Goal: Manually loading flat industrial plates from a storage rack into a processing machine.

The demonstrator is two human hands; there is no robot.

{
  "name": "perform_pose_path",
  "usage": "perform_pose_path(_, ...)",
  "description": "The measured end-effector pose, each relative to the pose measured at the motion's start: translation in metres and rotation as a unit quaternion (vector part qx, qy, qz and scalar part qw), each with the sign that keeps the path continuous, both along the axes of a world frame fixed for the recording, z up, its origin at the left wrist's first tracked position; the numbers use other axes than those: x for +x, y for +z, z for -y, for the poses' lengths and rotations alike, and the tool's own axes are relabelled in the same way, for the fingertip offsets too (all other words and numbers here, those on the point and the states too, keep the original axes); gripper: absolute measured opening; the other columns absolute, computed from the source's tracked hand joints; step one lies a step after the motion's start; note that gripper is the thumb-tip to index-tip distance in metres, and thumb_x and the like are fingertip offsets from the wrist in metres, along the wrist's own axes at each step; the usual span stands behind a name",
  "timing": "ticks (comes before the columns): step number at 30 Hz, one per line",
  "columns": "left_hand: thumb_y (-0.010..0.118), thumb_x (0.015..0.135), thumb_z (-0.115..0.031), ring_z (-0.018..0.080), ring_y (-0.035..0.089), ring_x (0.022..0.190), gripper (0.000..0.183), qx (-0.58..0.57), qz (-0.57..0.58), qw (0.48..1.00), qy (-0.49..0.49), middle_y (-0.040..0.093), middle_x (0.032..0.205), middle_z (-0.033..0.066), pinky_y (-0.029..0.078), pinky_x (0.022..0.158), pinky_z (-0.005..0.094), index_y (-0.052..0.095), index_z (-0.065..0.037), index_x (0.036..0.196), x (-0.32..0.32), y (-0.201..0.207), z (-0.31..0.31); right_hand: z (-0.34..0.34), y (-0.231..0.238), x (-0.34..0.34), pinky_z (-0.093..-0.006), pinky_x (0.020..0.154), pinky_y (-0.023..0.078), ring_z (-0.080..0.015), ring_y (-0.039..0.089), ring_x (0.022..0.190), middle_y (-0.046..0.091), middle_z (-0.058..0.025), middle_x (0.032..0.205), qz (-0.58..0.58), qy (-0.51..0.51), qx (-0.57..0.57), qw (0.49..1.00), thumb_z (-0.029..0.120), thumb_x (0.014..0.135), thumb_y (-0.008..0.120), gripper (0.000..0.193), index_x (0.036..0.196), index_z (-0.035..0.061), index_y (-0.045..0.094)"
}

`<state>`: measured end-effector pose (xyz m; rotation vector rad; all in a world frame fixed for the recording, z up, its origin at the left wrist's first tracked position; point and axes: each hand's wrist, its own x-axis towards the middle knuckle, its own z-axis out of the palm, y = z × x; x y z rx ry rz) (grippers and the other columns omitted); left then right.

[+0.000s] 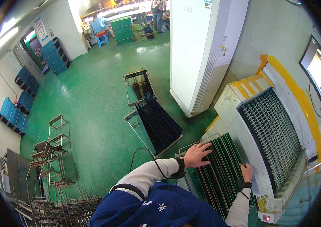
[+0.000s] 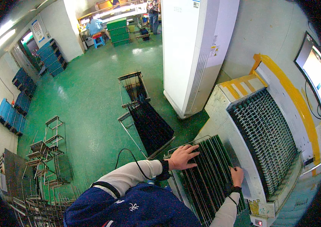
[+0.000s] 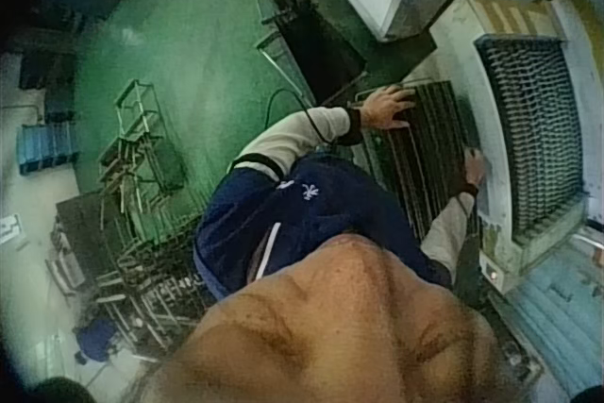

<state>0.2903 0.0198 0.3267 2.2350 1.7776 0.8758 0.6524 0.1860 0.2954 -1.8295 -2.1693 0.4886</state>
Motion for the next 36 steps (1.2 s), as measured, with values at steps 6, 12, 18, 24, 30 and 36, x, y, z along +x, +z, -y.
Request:
perform_pose_path(6, 0.066, 0.085, -0.051, 0.0331, 0.046, 0.128, 0.061, -0.004, -0.003, 1.000, 0.000, 0.042, 0.149, 0.0114, 0.041, 0.105, 0.0461, 0.060, -0.012, 0.131, 0.001, 0.000, -0.001, -0.002, -0.006, 0.006, -0.0447, 0.065, 0.048, -0.0400, 0.067, 0.072, 0.066, -0.0243, 0.075, -0.011, 0.010, 0.004, 1.000, 0.037, 0.080, 0.072, 0.041, 0.082, -0.0034, 0.070)
perform_pose_path(12, 0.066, 0.086, -0.051, 0.0332, 0.046, 0.129, 0.060, -0.007, -0.005, 1.000, 0.003, 0.042, 0.149, 0.0117, 0.041, 0.105, 0.0461, 0.060, -0.012, 0.131, 0.001, 0.000, 0.000, -0.001, 0.000, 0.001, -0.0442, 0.066, 0.049, -0.0400, 0.067, 0.073, 0.067, -0.0235, 0.075, -0.009, 0.005, -0.009, 1.000, 0.040, 0.080, 0.072, 0.043, 0.082, -0.0024, 0.071)
perform_pose_path(18, 0.066, 0.085, -0.051, 0.0334, 0.047, 0.128, 0.061, -0.002, -0.003, 1.000, 0.001, 0.043, 0.149, 0.0119, 0.041, 0.105, 0.0461, 0.060, -0.012, 0.131, 0.001, 0.001, -0.001, -0.005, -0.009, 0.007, -0.0448, 0.067, 0.049, -0.0410, 0.066, 0.074, 0.067, -0.0231, 0.076, -0.001, 0.002, 0.002, 1.000, 0.041, 0.080, 0.072, 0.043, 0.081, -0.0021, 0.070)
perform_pose_path(24, 0.066, 0.085, -0.051, 0.0335, 0.046, 0.129, 0.061, -0.008, -0.002, 1.000, 0.002, 0.043, 0.149, 0.0120, 0.041, 0.106, 0.0462, 0.059, -0.012, 0.132, 0.001, 0.001, 0.000, -0.004, -0.006, 0.005, -0.0452, 0.067, 0.048, -0.0415, 0.066, 0.074, 0.066, -0.0242, 0.076, 0.005, 0.000, -0.008, 1.000, 0.041, 0.080, 0.072, 0.043, 0.081, -0.0026, 0.069)
perform_pose_path(30, 0.067, 0.085, -0.051, 0.0336, 0.046, 0.129, 0.062, -0.007, -0.003, 1.000, 0.001, 0.042, 0.150, 0.0120, 0.041, 0.106, 0.0462, 0.059, -0.012, 0.132, 0.000, -0.001, 0.000, -0.001, 0.000, 0.001, -0.0452, 0.066, 0.048, -0.0415, 0.065, 0.071, 0.066, -0.0243, 0.074, 0.008, 0.005, 0.001, 1.000, 0.040, 0.080, 0.073, 0.043, 0.080, -0.0035, 0.069)
perform_pose_path(36, 0.066, 0.085, -0.051, 0.0337, 0.046, 0.129, 0.061, -0.003, -0.002, 1.000, -0.001, 0.042, 0.150, 0.0120, 0.041, 0.106, 0.0462, 0.060, -0.012, 0.131, 0.001, 0.000, -0.001, -0.001, -0.002, 0.004, -0.0448, 0.065, 0.048, -0.0407, 0.065, 0.071, 0.066, -0.0237, 0.074, -0.002, -0.001, 0.006, 1.000, 0.040, 0.080, 0.073, 0.043, 0.080, -0.0035, 0.069)
